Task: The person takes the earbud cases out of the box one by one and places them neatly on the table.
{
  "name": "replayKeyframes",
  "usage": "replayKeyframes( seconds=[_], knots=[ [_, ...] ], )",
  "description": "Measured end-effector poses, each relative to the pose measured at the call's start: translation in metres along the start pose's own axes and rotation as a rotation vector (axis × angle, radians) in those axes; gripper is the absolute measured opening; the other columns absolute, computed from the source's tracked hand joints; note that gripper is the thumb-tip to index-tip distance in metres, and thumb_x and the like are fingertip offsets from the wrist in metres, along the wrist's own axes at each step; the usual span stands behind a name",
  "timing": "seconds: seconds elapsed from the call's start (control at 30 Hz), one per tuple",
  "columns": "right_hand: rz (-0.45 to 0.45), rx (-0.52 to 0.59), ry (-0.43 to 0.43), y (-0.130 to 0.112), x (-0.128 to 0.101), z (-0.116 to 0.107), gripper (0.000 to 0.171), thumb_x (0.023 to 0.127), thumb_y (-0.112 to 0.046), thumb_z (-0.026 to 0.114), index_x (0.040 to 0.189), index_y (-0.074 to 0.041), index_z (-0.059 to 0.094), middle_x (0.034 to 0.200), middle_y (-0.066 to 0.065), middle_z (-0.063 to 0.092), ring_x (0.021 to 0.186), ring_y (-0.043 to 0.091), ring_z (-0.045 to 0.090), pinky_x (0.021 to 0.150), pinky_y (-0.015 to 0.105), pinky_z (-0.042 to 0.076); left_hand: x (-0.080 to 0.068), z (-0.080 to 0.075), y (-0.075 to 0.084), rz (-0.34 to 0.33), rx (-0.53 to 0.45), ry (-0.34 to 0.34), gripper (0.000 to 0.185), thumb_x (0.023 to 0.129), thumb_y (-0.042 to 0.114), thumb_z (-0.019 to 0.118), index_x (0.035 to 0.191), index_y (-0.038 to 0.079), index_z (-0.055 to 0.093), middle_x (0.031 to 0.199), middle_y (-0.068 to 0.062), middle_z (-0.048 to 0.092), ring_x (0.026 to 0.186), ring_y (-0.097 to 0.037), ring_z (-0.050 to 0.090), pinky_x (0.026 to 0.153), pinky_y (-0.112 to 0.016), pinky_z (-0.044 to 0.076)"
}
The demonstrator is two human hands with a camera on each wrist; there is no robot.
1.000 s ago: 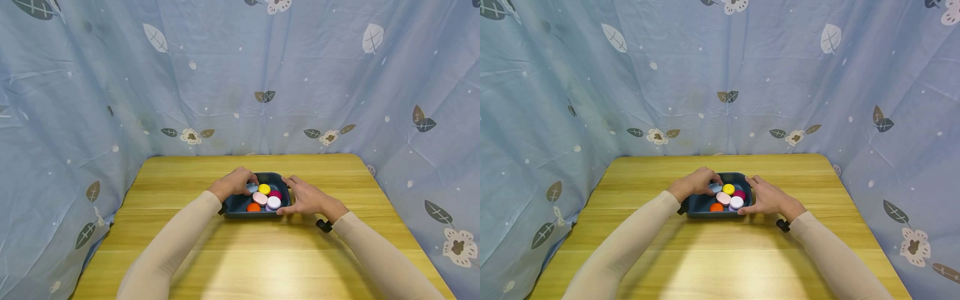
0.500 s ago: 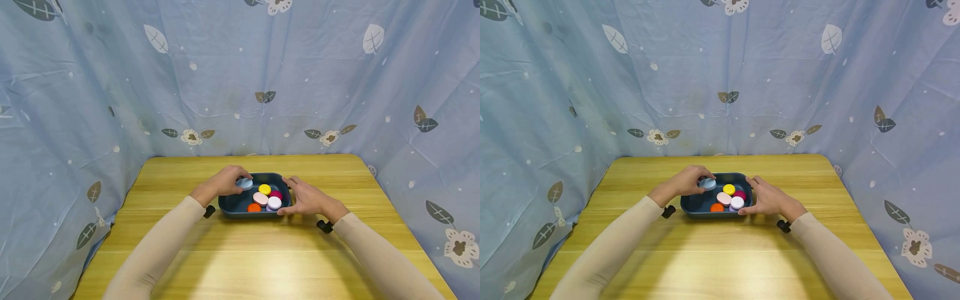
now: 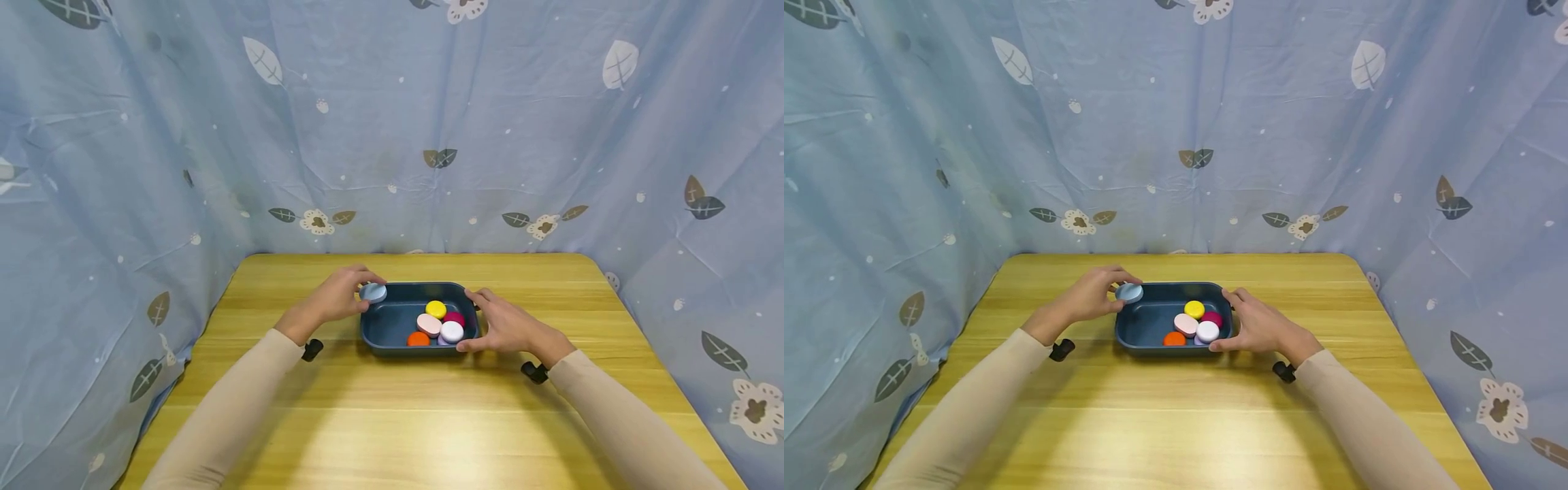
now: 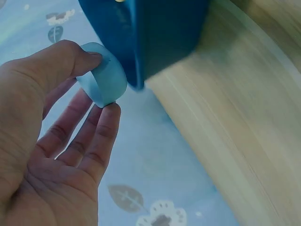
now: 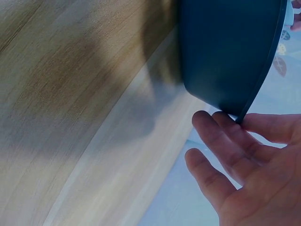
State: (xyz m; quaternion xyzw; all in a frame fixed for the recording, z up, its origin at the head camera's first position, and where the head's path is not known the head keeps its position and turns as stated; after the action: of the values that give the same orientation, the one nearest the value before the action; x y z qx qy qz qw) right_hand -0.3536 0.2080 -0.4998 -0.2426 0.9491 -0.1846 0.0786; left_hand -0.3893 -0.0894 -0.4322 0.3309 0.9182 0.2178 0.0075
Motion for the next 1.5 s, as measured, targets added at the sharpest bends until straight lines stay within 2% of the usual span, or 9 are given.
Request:
replayKeyframes(
  seconds=[0.23, 0.43, 0.63, 0.9, 1.2, 1.5],
  knots=[
    [-0.002, 0.001, 0.01, 0.0, -0.001, -0.001, 0.134, 0.09, -0.084, 0.084, 0.182, -0.001, 0.034, 0.172, 0.028, 0.052, 0.144, 0.047, 0.066, 0.121, 0.069, 0.058, -0.017, -0.012, -0.026, -0.033, -0.002, 0.049, 0.048, 0.097, 0.0, 0.089, 0.144, 0.004, 0.08, 0.137, -0.016, 0.079, 0.124, -0.039, 0.078, 0.103, -0.052, 0.07],
    [-0.007, -0.004, 0.013, 0.001, -0.001, -0.001, 0.133, 0.09, -0.085, 0.084, 0.181, 0.0, 0.035, 0.171, 0.029, 0.053, 0.142, 0.046, 0.067, 0.121, 0.069, 0.058, -0.026, -0.013, -0.044, -0.073, 0.008, 0.043, 0.047, 0.097, -0.002, 0.089, 0.143, 0.002, 0.08, 0.134, -0.018, 0.08, 0.123, -0.04, 0.078, 0.102, -0.053, 0.071],
    [-0.001, -0.002, 0.01, 0.002, -0.001, 0.0, 0.135, 0.089, -0.087, 0.083, 0.182, -0.001, 0.035, 0.174, 0.029, 0.051, 0.147, 0.048, 0.065, 0.122, 0.07, 0.057, -0.029, 0.0, -0.065, -0.133, 0.033, -0.016, 0.046, 0.098, -0.002, 0.089, 0.143, 0.004, 0.081, 0.135, -0.017, 0.081, 0.12, -0.037, 0.078, 0.103, -0.051, 0.069],
    [0.003, -0.002, 0.005, 0.001, -0.001, 0.003, 0.133, 0.09, -0.081, 0.087, 0.182, -0.002, 0.034, 0.172, 0.029, 0.051, 0.145, 0.048, 0.066, 0.121, 0.071, 0.057, -0.035, 0.026, -0.093, -0.216, -0.028, -0.105, 0.046, 0.099, -0.003, 0.088, 0.143, 0.007, 0.082, 0.143, -0.016, 0.08, 0.129, -0.037, 0.076, 0.107, -0.049, 0.067],
    [-0.001, -0.005, 0.015, 0.0, -0.002, 0.001, 0.131, 0.091, -0.081, 0.086, 0.182, -0.001, 0.035, 0.171, 0.028, 0.052, 0.143, 0.047, 0.066, 0.121, 0.07, 0.058, -0.039, 0.031, -0.101, -0.211, -0.044, -0.108, 0.043, 0.101, -0.004, 0.085, 0.143, 0.007, 0.082, 0.144, -0.017, 0.081, 0.134, -0.037, 0.075, 0.114, -0.054, 0.065],
    [0.002, -0.008, 0.014, 0.001, 0.0, 0.001, 0.135, 0.09, -0.086, 0.083, 0.182, -0.002, 0.033, 0.173, 0.029, 0.051, 0.144, 0.047, 0.066, 0.122, 0.07, 0.057, -0.041, 0.022, -0.094, -0.211, -0.042, -0.097, 0.049, 0.104, 0.003, 0.085, 0.152, 0.011, 0.077, 0.156, -0.016, 0.075, 0.147, -0.043, 0.069, 0.12, -0.059, 0.061]
  ],
)
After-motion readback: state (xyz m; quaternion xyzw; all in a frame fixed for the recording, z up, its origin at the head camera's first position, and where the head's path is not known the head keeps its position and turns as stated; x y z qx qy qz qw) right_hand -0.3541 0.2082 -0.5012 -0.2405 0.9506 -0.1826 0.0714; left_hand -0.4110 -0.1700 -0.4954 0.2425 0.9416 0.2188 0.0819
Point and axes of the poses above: each hand's wrist, its own x-axis towards the middle knuckle, its own z-axis out of the palm, y = z × x, the point moved 10 cm from there along x, towards the middle knuckle
